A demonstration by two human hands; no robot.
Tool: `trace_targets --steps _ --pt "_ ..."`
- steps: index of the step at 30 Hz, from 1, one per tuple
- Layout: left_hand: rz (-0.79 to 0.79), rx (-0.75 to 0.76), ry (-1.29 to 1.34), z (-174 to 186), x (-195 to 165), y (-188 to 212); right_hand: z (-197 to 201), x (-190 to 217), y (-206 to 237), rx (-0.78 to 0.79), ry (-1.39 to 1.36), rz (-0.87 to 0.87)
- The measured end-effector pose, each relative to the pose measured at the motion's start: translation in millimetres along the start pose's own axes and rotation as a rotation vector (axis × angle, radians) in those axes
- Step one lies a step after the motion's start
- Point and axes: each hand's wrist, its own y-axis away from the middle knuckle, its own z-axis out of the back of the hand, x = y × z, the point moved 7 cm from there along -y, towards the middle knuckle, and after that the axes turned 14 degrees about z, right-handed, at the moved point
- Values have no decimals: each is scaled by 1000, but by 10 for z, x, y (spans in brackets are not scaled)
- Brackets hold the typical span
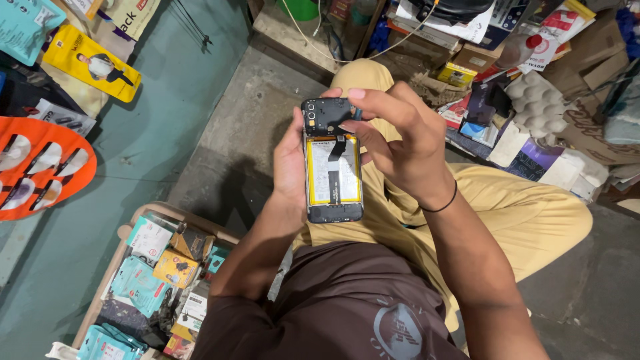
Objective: The person sits on the floor and disassembles a smartphone. They pry off the back cover, remove the battery, and use a screwdriver to unscrew and work on the internal components while holding the phone on their lap.
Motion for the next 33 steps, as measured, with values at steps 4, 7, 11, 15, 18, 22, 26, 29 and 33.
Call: trace_targets --steps 4,7,11,15,18,22,26,29,33 --pt "2 -38 50 29 11 10 25 0 -10 -2 -37 -3" --pt "6 -64 51 48 11 4 23 -29 4 4 -101 -29" --pt "16 -57 58 52 28 12 -8 -53 83 0 -257 -107" --pt "29 -8 75 16 77 95 -41 -36 204 42 -292 -212" --pt "35 -56 58 24 140 185 -36 41 233 16 -361 -180" --pt "11 -138 42 37 188 263 3 195 227 -5 -251 -61" --pt "76 -88 38 -31 270 316 49 292 245 -20 -115 -1" --pt "98 -80 68 -20 334 355 54 313 288 17 -167 -38" --pt "107 -72 113 72 395 375 22 331 323 45 -296 -93"
